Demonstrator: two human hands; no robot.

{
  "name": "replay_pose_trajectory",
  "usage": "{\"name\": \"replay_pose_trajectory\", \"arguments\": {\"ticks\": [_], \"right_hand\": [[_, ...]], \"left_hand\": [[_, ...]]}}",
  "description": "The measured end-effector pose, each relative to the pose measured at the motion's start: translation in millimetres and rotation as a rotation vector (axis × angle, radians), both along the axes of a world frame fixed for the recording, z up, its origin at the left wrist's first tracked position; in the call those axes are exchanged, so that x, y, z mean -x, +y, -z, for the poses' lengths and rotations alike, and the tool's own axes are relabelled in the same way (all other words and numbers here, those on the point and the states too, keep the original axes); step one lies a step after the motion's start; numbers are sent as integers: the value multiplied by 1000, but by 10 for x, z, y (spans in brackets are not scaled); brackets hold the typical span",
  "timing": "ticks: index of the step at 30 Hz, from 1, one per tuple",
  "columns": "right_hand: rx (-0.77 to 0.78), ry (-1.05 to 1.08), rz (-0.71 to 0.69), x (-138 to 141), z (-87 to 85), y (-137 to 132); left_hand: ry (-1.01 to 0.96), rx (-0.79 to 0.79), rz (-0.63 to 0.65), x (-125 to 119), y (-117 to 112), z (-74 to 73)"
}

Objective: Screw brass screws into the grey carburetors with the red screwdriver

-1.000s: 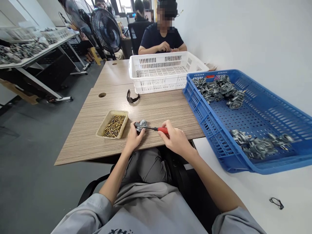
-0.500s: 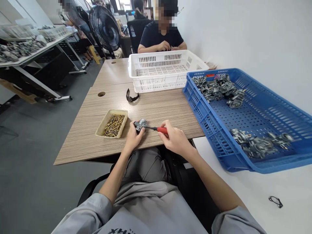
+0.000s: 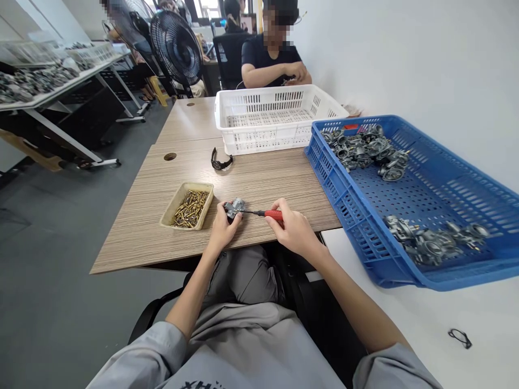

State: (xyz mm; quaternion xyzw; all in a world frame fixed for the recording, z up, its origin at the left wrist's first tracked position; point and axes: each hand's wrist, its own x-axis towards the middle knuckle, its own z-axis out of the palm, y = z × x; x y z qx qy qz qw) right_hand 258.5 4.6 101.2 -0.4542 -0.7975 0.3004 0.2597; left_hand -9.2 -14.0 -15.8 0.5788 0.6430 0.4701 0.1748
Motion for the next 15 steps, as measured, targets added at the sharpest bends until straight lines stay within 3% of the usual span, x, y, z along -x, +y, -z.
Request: {"name": "replay_pose_trajectory", "arguments": {"ticks": [15], "right_hand": [[55,100,-15,-10,45,21]], "left_hand": [[-6,5,-12,0,-7,-9]]}}
